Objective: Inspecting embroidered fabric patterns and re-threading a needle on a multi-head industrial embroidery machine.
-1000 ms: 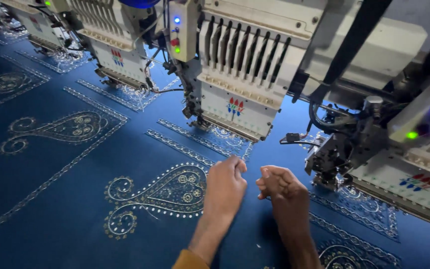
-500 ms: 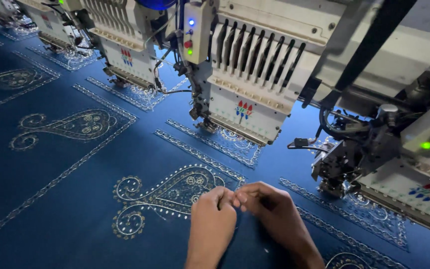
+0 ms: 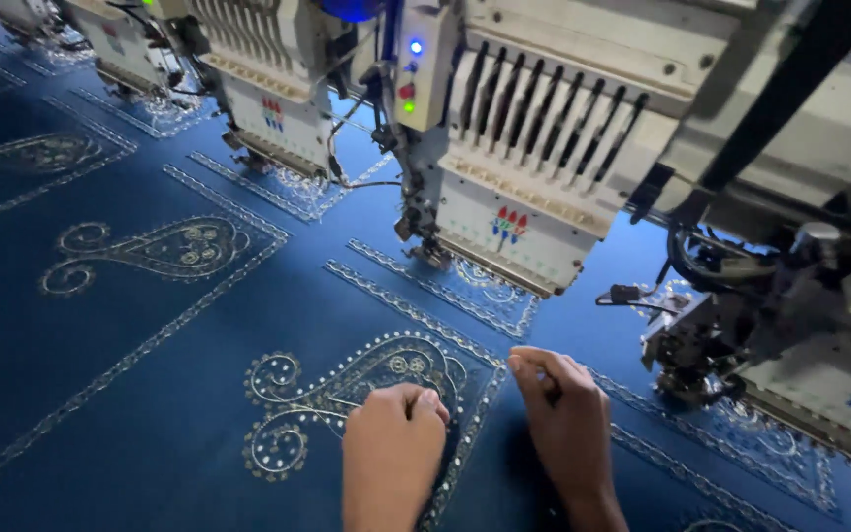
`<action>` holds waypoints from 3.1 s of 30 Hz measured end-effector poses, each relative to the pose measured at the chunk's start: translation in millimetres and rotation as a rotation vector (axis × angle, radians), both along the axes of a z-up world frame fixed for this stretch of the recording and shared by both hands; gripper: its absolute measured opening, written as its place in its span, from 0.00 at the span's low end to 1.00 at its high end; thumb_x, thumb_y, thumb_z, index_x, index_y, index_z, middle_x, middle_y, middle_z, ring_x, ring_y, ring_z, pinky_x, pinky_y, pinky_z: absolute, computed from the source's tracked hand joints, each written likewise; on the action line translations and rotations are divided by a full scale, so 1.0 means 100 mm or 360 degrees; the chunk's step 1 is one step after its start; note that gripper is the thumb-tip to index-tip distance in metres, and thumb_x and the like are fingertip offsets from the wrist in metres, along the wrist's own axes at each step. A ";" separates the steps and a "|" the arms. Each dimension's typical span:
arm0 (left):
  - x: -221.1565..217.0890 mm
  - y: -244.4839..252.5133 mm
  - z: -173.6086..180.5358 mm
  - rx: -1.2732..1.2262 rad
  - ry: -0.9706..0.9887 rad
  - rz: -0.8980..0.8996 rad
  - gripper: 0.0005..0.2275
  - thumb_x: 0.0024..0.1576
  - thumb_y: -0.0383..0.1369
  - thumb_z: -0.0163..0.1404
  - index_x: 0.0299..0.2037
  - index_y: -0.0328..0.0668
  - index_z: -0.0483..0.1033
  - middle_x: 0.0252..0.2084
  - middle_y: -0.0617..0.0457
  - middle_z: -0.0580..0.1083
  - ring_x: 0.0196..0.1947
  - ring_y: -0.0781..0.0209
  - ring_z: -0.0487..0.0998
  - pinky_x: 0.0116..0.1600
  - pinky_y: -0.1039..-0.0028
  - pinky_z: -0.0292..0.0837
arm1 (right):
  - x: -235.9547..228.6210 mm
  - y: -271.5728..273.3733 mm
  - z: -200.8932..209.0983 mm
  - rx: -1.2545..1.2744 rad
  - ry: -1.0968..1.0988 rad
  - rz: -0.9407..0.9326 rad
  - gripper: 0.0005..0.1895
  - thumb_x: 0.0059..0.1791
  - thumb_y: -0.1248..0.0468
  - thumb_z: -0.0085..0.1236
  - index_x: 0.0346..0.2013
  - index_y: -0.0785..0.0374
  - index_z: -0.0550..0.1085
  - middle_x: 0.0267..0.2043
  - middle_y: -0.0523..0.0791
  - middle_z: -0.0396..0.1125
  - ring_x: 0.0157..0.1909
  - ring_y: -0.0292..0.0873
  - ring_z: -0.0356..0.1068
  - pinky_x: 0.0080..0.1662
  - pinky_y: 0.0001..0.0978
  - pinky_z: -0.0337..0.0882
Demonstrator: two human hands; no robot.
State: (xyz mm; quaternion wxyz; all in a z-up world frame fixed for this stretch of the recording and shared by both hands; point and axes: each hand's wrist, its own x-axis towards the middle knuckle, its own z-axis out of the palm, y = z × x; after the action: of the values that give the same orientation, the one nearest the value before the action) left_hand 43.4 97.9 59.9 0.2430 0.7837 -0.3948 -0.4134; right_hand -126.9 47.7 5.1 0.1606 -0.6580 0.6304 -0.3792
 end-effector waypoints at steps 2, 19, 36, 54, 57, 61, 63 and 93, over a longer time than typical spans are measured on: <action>0.00 -0.01 -0.05 -0.0020 -0.0073 0.0022 0.14 0.61 0.40 0.41 0.33 0.55 0.83 0.35 0.54 0.82 0.42 0.51 0.79 0.50 0.62 0.72 | 0.09 -0.18 -0.06 0.0032 0.0064 -0.0018 0.15 0.48 0.51 0.60 0.45 0.50 0.83 0.39 0.40 0.78 0.38 0.42 0.72 0.43 0.38 0.69; -0.19 -0.05 -0.40 -0.0569 0.0265 -0.0349 0.16 0.61 0.39 0.38 0.22 0.40 0.61 0.22 0.47 0.64 0.25 0.56 0.60 0.34 0.58 0.51 | 0.03 -0.40 -0.11 0.0292 -0.0148 0.0400 0.10 0.55 0.58 0.41 0.38 0.55 0.71 0.38 0.41 0.76 0.32 0.39 0.68 0.42 0.35 0.69; -0.58 -0.05 -0.38 -0.0801 0.0697 -0.0467 0.13 0.63 0.26 0.44 0.46 0.49 0.84 0.47 0.58 0.84 0.49 0.67 0.85 0.61 0.82 0.77 | -0.23 0.76 -0.32 0.0233 -0.0200 -0.0267 0.11 0.44 0.58 0.60 0.39 0.42 0.85 0.38 0.35 0.83 0.40 0.30 0.79 0.49 0.25 0.72; -0.75 1.47 -1.40 -0.1756 -0.1836 -0.0510 0.46 0.55 0.67 0.27 0.76 0.37 0.41 0.80 0.44 0.42 0.80 0.50 0.39 0.82 0.56 0.29 | -0.55 1.75 -0.06 0.0461 -0.0355 -0.0721 0.26 0.53 0.57 0.47 0.67 0.41 0.70 0.66 0.37 0.69 0.68 0.38 0.67 0.65 0.35 0.66; -0.72 1.40 -1.67 -0.1459 -0.1766 -0.0555 0.49 0.56 0.77 0.32 0.71 0.37 0.59 0.73 0.41 0.59 0.73 0.43 0.57 0.75 0.49 0.49 | -0.57 2.03 -0.51 -0.0283 -0.0138 -0.0664 0.23 0.47 0.59 0.47 0.57 0.45 0.77 0.51 0.42 0.76 0.51 0.44 0.74 0.55 0.33 0.69; -0.98 1.39 -1.33 -0.1433 -0.1662 -0.0372 0.48 0.58 0.77 0.30 0.73 0.39 0.52 0.77 0.44 0.51 0.77 0.46 0.49 0.78 0.56 0.40 | -0.78 2.09 -1.15 -0.0188 -0.0032 -0.0605 0.26 0.47 0.58 0.48 0.61 0.44 0.74 0.63 0.39 0.72 0.68 0.43 0.66 0.65 0.37 0.64; -0.98 1.39 -1.22 -0.1467 -0.1985 -0.0151 0.49 0.57 0.80 0.22 0.77 0.48 0.44 0.79 0.53 0.46 0.79 0.56 0.43 0.81 0.64 0.34 | -0.78 2.12 -1.49 -0.0236 0.0102 -0.0631 0.27 0.48 0.49 0.46 0.63 0.39 0.73 0.65 0.41 0.69 0.70 0.44 0.64 0.66 0.41 0.62; 0.84 1.17 -0.65 -0.0511 -0.1019 -0.0902 0.44 0.61 0.67 0.23 0.76 0.36 0.37 0.80 0.44 0.37 0.79 0.50 0.34 0.78 0.55 0.25 | 0.03 2.26 -1.09 -0.0313 0.0429 -0.0435 0.25 0.45 0.48 0.57 0.56 0.46 0.75 0.69 0.36 0.66 0.73 0.47 0.60 0.68 0.46 0.62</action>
State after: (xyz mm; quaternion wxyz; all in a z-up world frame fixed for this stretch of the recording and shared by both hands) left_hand 127.4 214.5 -4.7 0.1046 0.6855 -0.7079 -0.1341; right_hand -123.9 273.3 -103.5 -0.0432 -0.6236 0.6896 -0.3658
